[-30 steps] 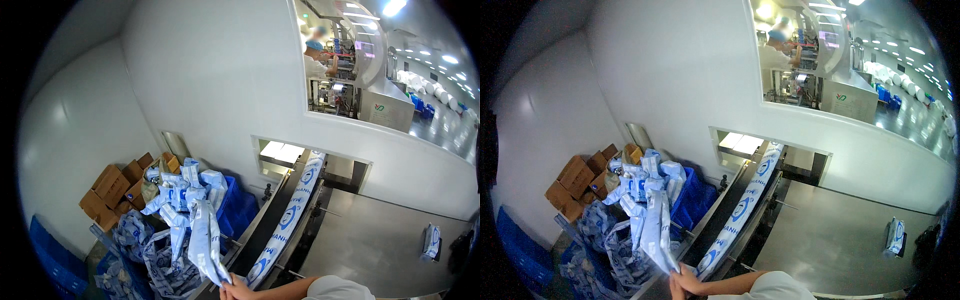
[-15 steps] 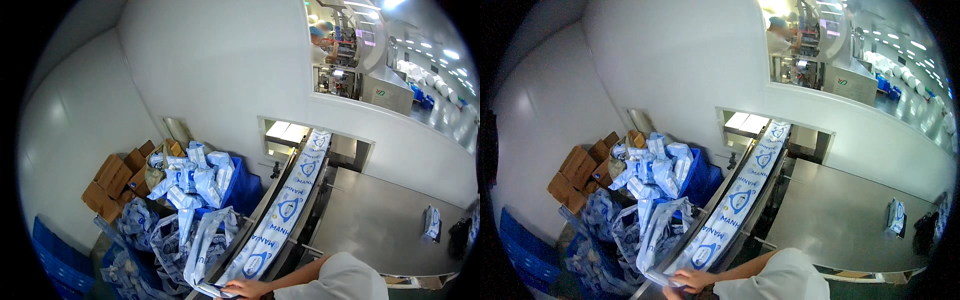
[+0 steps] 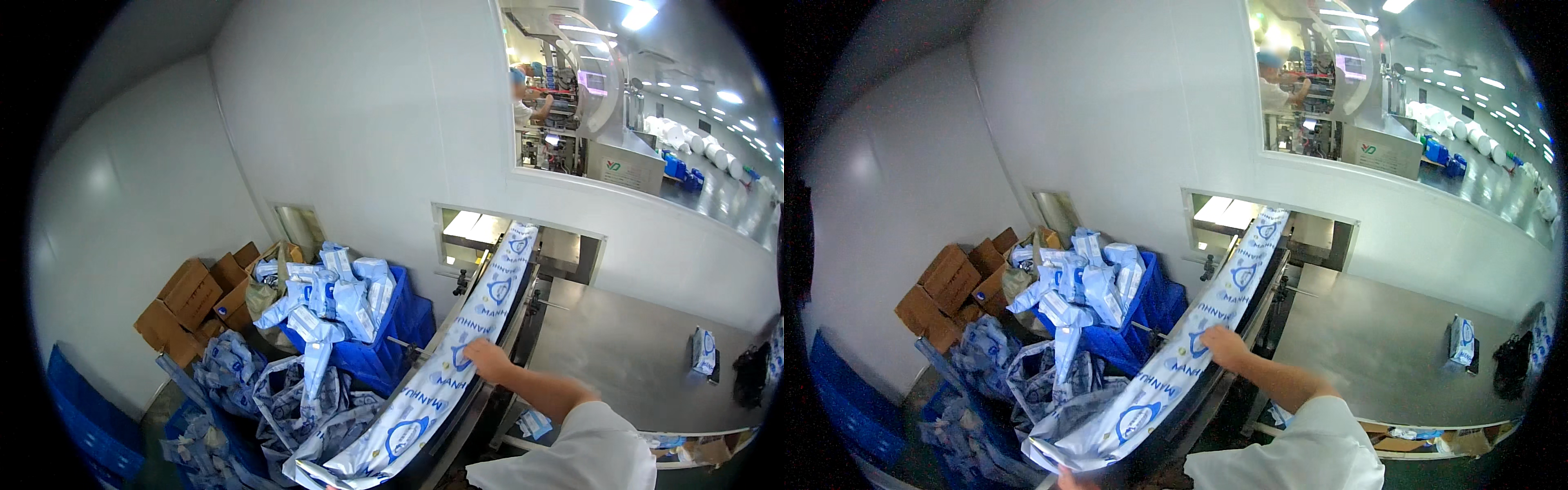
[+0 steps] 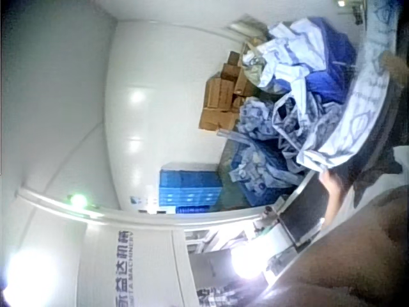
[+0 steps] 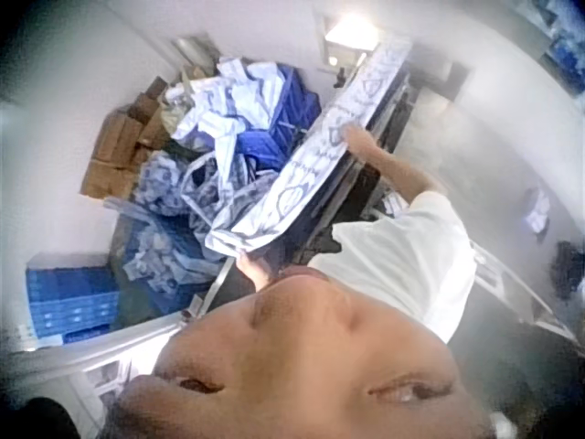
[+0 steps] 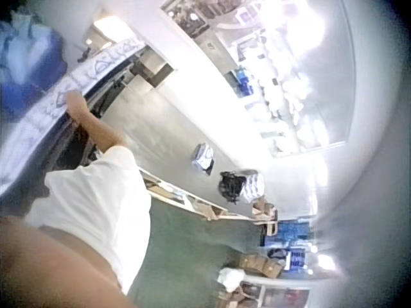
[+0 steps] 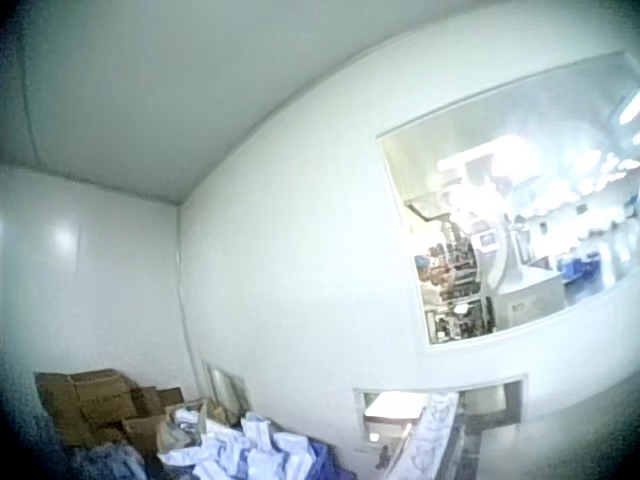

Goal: The person handles lengths of blue and white printed plastic packaging material, straightening them and placing them onto a moving conveyor belt.

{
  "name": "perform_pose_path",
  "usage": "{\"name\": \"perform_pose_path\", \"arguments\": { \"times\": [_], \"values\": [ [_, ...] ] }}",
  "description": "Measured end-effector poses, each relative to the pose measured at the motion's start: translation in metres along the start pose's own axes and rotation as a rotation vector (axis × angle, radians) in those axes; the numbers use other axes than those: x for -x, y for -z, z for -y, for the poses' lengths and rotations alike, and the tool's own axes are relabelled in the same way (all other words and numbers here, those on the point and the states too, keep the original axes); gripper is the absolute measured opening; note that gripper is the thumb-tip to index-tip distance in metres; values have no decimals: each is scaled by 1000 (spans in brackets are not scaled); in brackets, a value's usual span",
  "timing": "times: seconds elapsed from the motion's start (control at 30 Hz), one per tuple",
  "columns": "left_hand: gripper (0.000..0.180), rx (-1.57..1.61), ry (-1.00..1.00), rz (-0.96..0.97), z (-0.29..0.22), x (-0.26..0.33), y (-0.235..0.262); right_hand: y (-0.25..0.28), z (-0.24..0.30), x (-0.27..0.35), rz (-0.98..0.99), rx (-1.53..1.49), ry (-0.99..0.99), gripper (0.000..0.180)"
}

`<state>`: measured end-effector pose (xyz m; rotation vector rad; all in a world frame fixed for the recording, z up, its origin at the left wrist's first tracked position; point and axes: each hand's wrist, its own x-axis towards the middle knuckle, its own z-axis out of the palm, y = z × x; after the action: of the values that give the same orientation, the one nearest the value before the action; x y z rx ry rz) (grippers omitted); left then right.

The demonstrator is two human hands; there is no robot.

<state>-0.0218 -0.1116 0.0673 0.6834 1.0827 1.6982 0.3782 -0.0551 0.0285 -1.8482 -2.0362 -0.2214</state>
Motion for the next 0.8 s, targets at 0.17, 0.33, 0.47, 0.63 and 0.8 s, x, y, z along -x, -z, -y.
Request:
{"name": "perform_pose_path", "arguments": {
  "times": [0.17, 0.33, 0.47, 0.63, 0.8],
  "values": [
    [28, -122, -37, -138, -8, -22, 42, -22, 27, -10, 130, 0, 106, 24],
    [37, -344, -381, -85, 14, -115, 105, -17, 43, -5, 259, -174, 49, 19],
    [69, -221, -486, -14, -65, -123, -23, -14, 64, -9, 360, -320, -42, 26],
    [85, 81, -11, 76, 11, -168, -78, 11, 79, -30, 513, -623, -217, 54],
    [81, 233, 426, 524, 124, -35, -145, 3, 94, -30, 377, -1217, -476, 57]
  ]
}}
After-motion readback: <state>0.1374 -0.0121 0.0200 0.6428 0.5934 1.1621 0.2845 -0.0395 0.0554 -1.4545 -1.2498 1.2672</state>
